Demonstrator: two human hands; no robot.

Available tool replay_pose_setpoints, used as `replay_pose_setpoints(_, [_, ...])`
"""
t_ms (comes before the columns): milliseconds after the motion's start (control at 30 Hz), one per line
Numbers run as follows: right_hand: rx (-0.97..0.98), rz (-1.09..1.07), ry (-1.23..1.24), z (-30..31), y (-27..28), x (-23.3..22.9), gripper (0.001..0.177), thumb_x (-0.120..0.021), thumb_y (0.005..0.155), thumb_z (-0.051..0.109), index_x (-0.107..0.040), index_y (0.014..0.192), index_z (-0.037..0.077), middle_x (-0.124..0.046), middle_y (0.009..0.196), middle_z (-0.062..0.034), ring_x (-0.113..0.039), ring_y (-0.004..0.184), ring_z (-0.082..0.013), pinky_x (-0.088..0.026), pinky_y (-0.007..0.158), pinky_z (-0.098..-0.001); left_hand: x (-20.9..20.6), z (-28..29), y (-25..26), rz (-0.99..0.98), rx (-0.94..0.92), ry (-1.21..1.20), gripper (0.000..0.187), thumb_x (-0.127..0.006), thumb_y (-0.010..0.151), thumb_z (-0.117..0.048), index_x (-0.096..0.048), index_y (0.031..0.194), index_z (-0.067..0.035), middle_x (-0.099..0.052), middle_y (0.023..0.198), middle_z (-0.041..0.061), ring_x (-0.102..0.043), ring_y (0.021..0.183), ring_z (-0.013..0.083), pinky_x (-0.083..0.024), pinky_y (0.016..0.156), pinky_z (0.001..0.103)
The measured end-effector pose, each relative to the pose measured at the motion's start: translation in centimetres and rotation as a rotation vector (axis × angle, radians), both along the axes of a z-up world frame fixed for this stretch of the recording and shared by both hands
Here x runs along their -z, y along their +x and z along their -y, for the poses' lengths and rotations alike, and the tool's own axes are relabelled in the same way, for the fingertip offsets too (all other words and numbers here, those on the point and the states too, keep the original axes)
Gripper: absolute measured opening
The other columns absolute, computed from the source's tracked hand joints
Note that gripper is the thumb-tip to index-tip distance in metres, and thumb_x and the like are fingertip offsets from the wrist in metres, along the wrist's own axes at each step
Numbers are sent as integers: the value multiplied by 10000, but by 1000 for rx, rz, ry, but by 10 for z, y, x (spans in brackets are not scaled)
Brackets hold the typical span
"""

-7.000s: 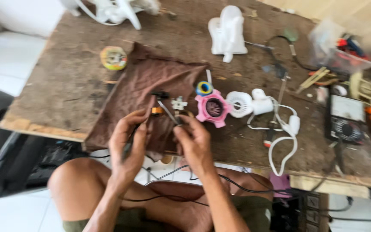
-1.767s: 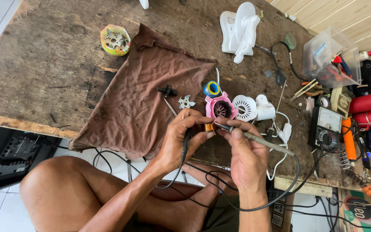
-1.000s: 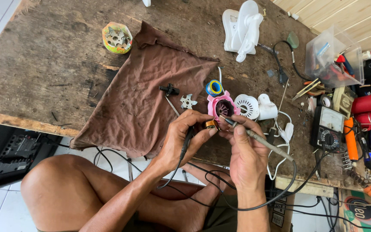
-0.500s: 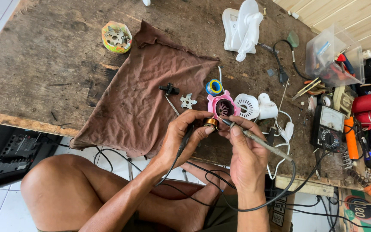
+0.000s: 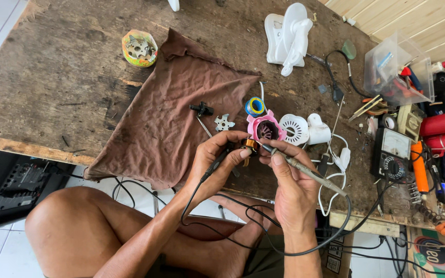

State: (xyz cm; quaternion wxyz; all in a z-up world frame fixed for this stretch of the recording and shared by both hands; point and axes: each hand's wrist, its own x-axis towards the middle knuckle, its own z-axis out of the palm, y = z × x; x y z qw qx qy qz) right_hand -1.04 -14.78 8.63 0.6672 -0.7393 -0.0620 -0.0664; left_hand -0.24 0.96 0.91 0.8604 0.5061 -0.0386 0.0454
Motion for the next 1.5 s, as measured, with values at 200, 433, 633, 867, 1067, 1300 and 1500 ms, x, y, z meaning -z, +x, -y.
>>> replay_pose_setpoints(200, [12,13,24,0,-1,0,294,-689,1054,166,-703,1275,-28,-808,1280,-243,-814,1112,-323,-681,975,-395,-2,0,0,-4,-4,-1,312,-767,1040,-224,-750,1312,-71,-735,924,22,-691,853,93,-550,838,252])
replay_pose_setpoints(433, [68,20,136,-1,-8,16,341,-620,1092,179,-635,1389,13,-780,1257,-325,-796,1032,-365,-668,916,-440,-4,5,-2,-102,-77,19,276,-805,1003,-195,-764,1245,-68,-776,1005,7,-709,839,82,-591,831,244])
replay_pose_setpoints(633, [35,81,-395,-9,-2,11,384,-705,1035,189,-725,1403,80,-760,1412,-80,-724,1302,-191,-564,1171,-329,-3,4,-4,-46,-47,90,274,-807,1003,-205,-775,1255,-103,-764,1081,-8,-686,1001,71,-582,917,238])
replay_pose_setpoints(867, [42,77,-379,2,10,19,338,-704,1047,12,-765,1379,31,-789,1290,-236,-766,1198,-334,-622,1086,-497,-13,-9,0,182,-198,175,276,-763,1054,-160,-785,1283,-8,-767,1336,241,-722,1315,384,-560,1119,519])
replay_pose_setpoints(1067, [81,41,-331,6,11,19,305,-713,1050,0,-773,1349,8,-762,1209,-196,-754,1034,-229,-694,925,-405,-8,-33,-1,135,-205,239,341,-629,1125,-206,-768,1380,-29,-679,1310,206,-646,1292,322,-493,1184,510])
replay_pose_setpoints(1300, [72,16,-249,-3,11,23,302,-727,1035,13,-774,1333,-8,-752,1191,-204,-752,982,-239,-707,893,-406,-11,-10,0,-163,-119,-208,457,-895,937,-178,-778,1326,30,-848,1149,149,-756,1061,145,-613,992,314])
replay_pose_setpoints(1500, [72,8,-211,-5,10,25,310,-736,1033,0,-773,1340,-22,-766,1150,-199,-749,980,-221,-709,880,-393,-18,-6,1,-225,-121,-349,328,-923,902,-161,-850,1164,23,-848,1138,180,-766,1032,161,-658,973,353])
